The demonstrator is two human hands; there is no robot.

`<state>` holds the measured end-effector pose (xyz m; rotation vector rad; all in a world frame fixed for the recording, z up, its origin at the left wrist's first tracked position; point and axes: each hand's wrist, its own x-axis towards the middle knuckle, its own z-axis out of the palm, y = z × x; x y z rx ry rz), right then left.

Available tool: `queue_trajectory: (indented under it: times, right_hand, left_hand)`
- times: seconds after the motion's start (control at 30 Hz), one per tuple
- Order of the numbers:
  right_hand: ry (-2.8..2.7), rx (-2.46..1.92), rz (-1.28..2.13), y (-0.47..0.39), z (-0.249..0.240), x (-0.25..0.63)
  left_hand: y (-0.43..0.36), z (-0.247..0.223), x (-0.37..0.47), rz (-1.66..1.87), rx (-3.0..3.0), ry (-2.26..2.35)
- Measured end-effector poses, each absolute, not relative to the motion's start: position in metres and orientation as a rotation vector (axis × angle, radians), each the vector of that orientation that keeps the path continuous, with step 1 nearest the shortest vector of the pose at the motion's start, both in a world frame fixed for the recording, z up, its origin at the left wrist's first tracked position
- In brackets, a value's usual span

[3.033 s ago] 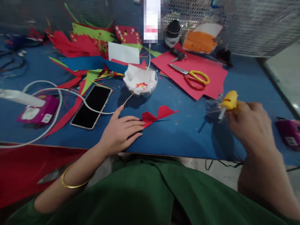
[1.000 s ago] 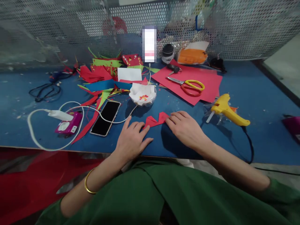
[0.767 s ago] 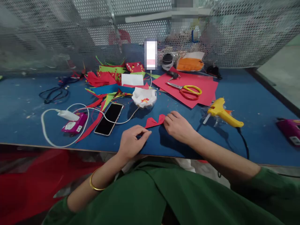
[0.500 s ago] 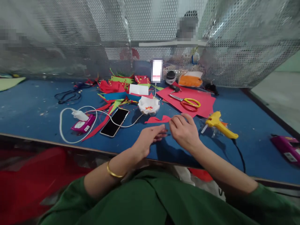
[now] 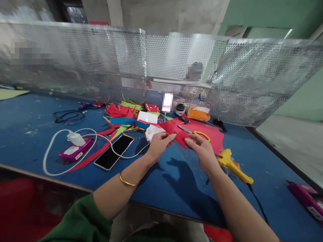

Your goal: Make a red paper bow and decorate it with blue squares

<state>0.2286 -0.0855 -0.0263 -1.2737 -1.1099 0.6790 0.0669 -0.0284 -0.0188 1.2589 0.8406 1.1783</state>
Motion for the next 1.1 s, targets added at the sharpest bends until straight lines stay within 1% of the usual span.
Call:
queue_trajectory:
  times: [0.07, 0.17, 0.23, 0.43, 0.87, 0.97, 1.1]
  right_hand:
    - [-1.121, -1.248, 0.829, -0.087, -0.030, 0.225]
    - [-1.105, -1.222, 0.909, -0.089, -0.031, 0.219]
    - [-1.080, -1.224, 0.887, -0.090, -0.030, 0.216]
    - [-1.091, -1.244, 0.835, -0.092, -0.033, 0.212]
    - [-1.125, -1.238, 0.870, -0.092, -0.031, 0.210]
    - [-1.057, -1.223, 0.811, -0.093, -0.029, 0.210]
    - [-0.999, -1.197, 0.753, -0.095, -0.029, 0.208]
  left_hand:
    - [-0.032, -0.020, 0.065, 1.145, 1.308, 0.834]
    - [-0.035, -0.020, 0.066, 1.111, 1.344, 0.829]
    - [-0.033, -0.019, 0.066, 1.129, 1.317, 0.812]
    - [-0.025, -0.015, 0.061, 1.383, 1.118, 0.815]
    - [-0.019, -0.011, 0.056, 1.469, 1.149, 0.833]
    - [-0.022, -0.010, 0.057, 1.423, 1.100, 0.775]
    - [-0.033, -0.014, 0.064, 1.130, 1.231, 0.786]
